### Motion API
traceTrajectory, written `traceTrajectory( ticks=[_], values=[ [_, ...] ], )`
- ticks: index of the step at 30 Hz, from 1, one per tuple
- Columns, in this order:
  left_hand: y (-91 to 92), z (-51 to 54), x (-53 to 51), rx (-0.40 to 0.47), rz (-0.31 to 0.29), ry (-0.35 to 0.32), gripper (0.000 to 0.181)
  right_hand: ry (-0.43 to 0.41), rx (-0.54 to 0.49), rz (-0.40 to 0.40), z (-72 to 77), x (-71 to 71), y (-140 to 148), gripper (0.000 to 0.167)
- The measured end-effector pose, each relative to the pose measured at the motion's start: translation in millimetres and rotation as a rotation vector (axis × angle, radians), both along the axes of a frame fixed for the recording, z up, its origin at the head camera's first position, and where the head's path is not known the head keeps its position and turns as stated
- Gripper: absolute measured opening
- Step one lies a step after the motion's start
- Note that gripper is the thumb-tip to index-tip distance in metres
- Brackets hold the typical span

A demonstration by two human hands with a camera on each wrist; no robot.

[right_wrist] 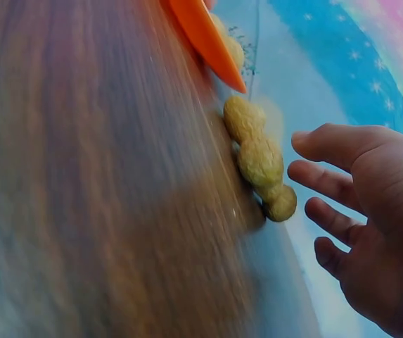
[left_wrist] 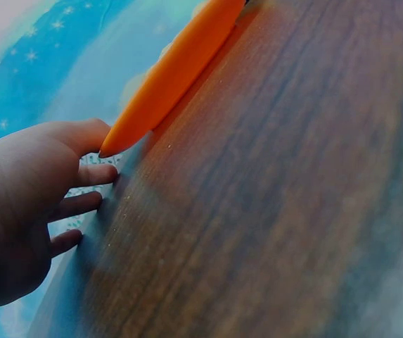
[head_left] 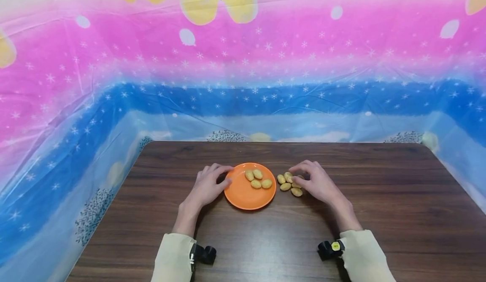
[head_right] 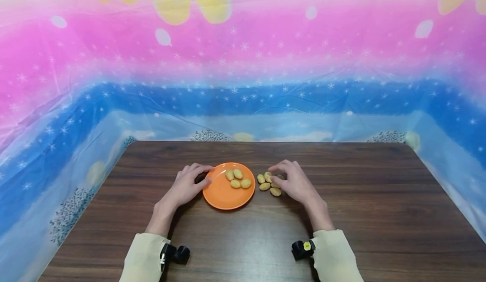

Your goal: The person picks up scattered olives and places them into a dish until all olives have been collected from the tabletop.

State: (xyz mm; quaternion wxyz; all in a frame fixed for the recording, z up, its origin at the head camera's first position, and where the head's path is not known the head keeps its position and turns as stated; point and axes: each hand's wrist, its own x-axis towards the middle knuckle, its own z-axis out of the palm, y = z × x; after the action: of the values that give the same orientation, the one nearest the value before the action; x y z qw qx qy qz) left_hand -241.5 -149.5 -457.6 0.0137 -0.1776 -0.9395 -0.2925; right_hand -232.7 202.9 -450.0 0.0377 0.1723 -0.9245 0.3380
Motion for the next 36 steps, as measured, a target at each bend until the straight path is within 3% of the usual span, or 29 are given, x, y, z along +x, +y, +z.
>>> traceTrajectory(
  ticks=[15, 36],
  values=[
    [-0.2, 2.2, 1.5, 0.019, -0.004, -0.013, 0.041, -0.062, -0.048, 0.034, -5.7, -3.0, 20.3, 0.026],
    [0.5, 1.2, 0.4, 0.014, -0.001, -0.011, 0.040, -0.114, -0.028, 0.017, -11.0, -2.8, 27.4, 0.028]
  ],
)
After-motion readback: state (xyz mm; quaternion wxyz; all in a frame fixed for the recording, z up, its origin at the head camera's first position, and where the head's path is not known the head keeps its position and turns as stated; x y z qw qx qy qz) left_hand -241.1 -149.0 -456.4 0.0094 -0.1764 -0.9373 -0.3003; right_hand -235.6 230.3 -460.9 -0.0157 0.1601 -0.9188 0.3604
